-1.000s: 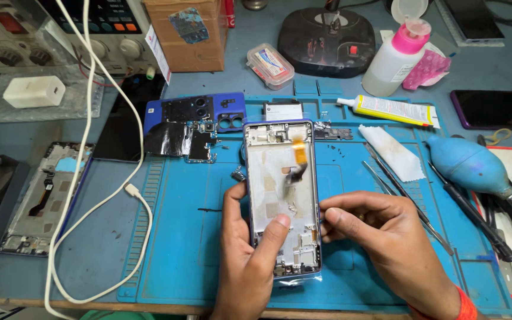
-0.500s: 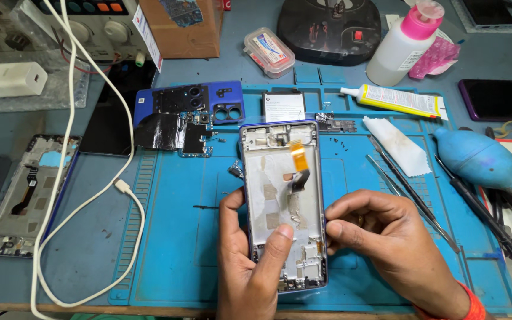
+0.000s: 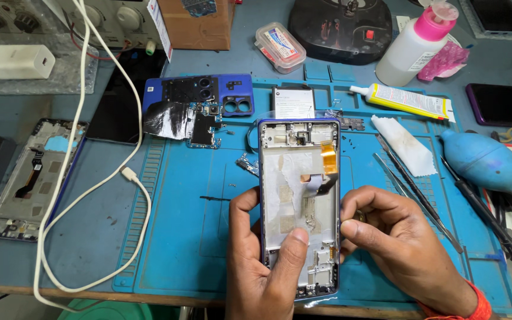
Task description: The person holds a disassembled phone frame and peels old adhesive residue and tape off its inner edges by hand, working around the frame a section at a time. Other disassembled phone parts, a battery, and repair tools lie on the work mat around them.
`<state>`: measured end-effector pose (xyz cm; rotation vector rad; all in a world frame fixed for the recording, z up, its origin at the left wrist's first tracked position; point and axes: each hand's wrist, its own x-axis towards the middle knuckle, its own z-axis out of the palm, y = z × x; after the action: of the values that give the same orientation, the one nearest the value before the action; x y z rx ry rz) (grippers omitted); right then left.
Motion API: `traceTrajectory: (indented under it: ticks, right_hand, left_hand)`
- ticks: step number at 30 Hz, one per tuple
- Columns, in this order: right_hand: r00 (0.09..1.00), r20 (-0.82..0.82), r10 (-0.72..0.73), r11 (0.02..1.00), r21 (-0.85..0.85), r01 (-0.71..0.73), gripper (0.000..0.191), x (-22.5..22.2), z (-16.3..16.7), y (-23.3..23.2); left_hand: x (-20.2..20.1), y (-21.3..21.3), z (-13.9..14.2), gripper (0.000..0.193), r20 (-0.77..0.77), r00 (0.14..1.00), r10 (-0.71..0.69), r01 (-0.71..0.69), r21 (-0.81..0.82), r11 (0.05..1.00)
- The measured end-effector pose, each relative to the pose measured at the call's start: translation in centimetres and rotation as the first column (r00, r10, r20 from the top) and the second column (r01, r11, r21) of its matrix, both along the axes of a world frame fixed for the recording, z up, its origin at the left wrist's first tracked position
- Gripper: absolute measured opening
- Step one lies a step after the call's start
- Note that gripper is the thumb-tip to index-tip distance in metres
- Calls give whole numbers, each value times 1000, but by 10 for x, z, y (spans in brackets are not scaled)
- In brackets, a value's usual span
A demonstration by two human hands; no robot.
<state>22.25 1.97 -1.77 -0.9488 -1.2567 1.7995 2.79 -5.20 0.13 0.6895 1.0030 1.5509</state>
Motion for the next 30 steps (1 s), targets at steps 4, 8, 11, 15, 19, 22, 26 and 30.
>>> traceTrajectory:
  ticks: [4, 8, 11, 15, 19, 22, 26, 30]
  right_hand:
    - [1000, -6, -5, 1000, -8, 5, 13, 2, -2, 0]
    - [1000, -20, 0, 1000, -8, -1, 14, 4, -4, 0]
    - [991, -130, -7, 994, -110, -7, 18, 6, -6, 3]
    - [981, -186, 47, 966, -240, -92, 24, 10, -7, 7]
    - [957, -280, 74, 935, -313, -164, 21, 12, -8, 8]
    - [938, -330, 104, 917, -333, -219, 21, 13, -7, 9]
    - [940, -322, 108, 912, -343, -223, 21, 13, -6, 9]
    - [938, -329, 108, 910, -347, -226, 21, 13, -5, 9]
  left_hand:
    - [1, -1, 0, 55, -23, 1000, -1, 1, 16, 1000]
    - [1, -2, 3, 54, -22, 1000, 2, -1, 27, 1000]
    - [1, -1, 6, 55, 34, 999, -2, 1, 43, 999]
    - [3, 1, 8, 53, 41, 998, -38, 36, 46, 998]
    - [4, 0, 9, 53, 177, 980, -92, 80, 77, 994]
    - [5, 0, 9, 53, 85, 994, -63, 60, 30, 998]
    - [5, 1, 10, 52, 39, 998, -54, 52, 40, 998]
    - [6, 0, 10, 53, 29, 998, -54, 54, 18, 998]
